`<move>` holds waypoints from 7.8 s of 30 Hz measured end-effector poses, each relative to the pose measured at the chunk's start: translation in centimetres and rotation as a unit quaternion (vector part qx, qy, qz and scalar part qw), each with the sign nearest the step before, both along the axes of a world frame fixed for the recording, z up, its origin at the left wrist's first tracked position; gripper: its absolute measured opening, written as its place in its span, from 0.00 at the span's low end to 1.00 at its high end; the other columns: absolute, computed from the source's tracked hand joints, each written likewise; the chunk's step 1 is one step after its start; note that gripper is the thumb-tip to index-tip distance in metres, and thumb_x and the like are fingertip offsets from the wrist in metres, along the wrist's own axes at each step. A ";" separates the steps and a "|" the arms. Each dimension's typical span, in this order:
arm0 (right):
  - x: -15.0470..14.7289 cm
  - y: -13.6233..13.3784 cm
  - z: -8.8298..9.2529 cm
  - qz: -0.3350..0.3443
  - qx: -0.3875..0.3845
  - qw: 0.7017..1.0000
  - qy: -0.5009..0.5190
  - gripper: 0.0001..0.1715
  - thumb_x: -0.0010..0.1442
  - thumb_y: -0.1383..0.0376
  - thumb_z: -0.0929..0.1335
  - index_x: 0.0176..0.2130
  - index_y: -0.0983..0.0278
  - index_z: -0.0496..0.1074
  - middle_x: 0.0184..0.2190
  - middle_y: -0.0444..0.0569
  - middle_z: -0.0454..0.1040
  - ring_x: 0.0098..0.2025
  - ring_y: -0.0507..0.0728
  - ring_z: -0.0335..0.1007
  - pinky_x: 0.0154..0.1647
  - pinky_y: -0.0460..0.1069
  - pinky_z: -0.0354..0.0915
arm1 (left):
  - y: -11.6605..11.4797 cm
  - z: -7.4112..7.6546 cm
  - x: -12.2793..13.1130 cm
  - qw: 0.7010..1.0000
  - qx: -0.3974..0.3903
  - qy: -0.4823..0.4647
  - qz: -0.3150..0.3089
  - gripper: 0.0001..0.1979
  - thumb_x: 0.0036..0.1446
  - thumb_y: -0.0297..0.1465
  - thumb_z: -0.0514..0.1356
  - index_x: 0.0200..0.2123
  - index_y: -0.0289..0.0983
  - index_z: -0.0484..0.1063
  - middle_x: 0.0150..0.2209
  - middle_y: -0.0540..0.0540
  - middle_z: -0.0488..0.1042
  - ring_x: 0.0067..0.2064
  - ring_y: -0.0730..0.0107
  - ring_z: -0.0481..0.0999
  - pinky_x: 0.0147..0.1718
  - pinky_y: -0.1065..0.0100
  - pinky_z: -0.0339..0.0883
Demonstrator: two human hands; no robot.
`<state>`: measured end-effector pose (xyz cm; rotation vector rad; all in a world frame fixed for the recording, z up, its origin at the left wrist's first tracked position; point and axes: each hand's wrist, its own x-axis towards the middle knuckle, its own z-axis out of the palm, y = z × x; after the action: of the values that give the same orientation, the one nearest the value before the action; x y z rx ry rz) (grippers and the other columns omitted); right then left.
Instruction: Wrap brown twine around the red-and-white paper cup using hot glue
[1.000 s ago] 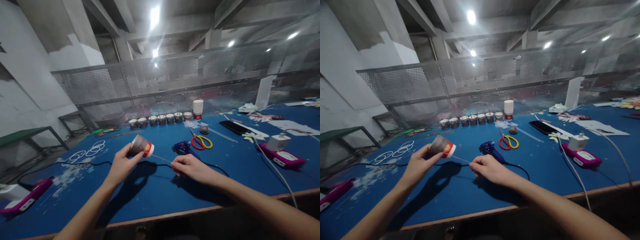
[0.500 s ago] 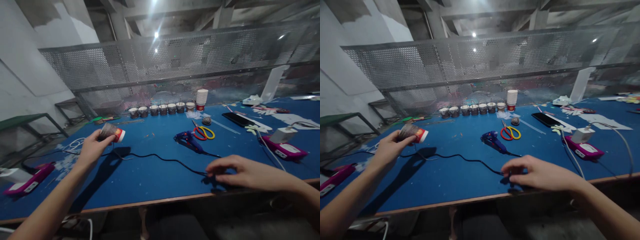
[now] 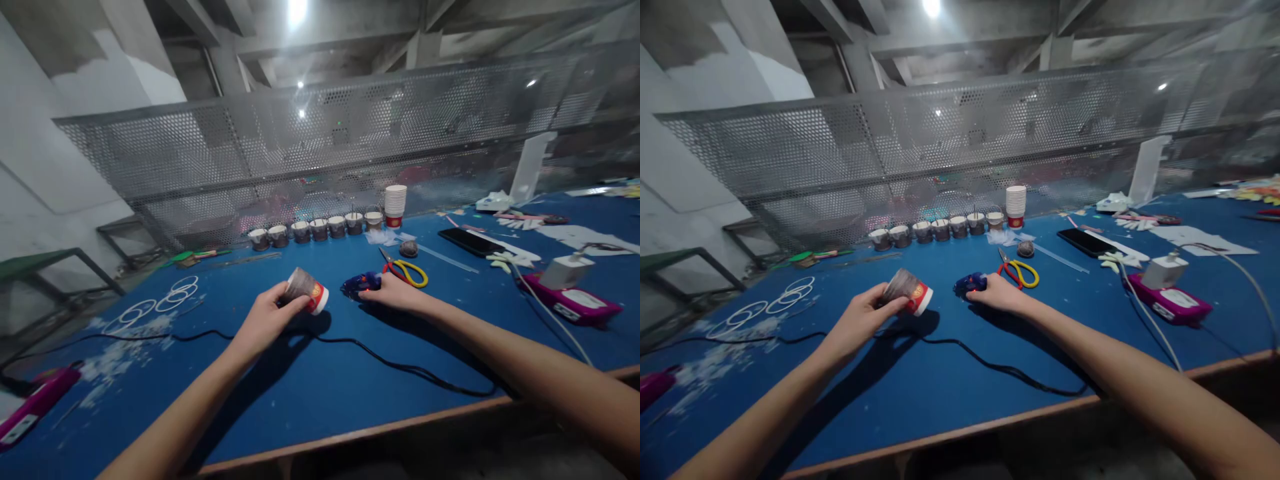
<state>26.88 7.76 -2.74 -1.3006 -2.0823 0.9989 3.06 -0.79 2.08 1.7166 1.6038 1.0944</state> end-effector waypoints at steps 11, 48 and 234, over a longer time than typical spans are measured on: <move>0.2 -4.1 0.4 0.032 0.093 0.978 0.186 0.13 0.56 0.57 0.67 0.30 0.64 0.66 0.22 0.41 0.65 0.23 0.50 0.58 0.24 0.45 0.57 | 1.8 -1.9 1.3 0.997 -0.042 -0.062 -0.002 0.13 0.44 0.35 0.63 0.34 0.35 0.74 0.28 0.48 0.75 0.30 0.67 0.72 0.31 0.69 0.65; -0.2 -5.8 -1.1 0.135 0.298 0.944 0.045 0.17 0.63 0.57 0.62 0.30 0.65 0.70 0.24 0.49 0.73 0.22 0.51 0.66 0.23 0.45 0.56 | 1.1 -3.6 0.4 0.997 0.052 0.063 -0.012 0.11 0.47 0.31 0.61 0.36 0.35 0.76 0.37 0.43 0.78 0.38 0.61 0.75 0.40 0.63 0.68; -4.9 -6.0 -0.1 0.044 0.264 0.953 0.140 0.06 0.58 0.70 0.68 0.32 0.64 0.77 0.24 0.44 0.70 0.26 0.51 0.65 0.28 0.45 0.60 | -0.3 -2.9 1.1 0.999 0.020 -0.001 -0.025 0.08 0.45 0.31 0.59 0.30 0.35 0.73 0.28 0.50 0.73 0.31 0.68 0.70 0.32 0.70 0.63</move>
<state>21.97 1.79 -2.79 -0.7560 -2.0039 0.5563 4.16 -1.08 -0.81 1.7723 1.5393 1.1110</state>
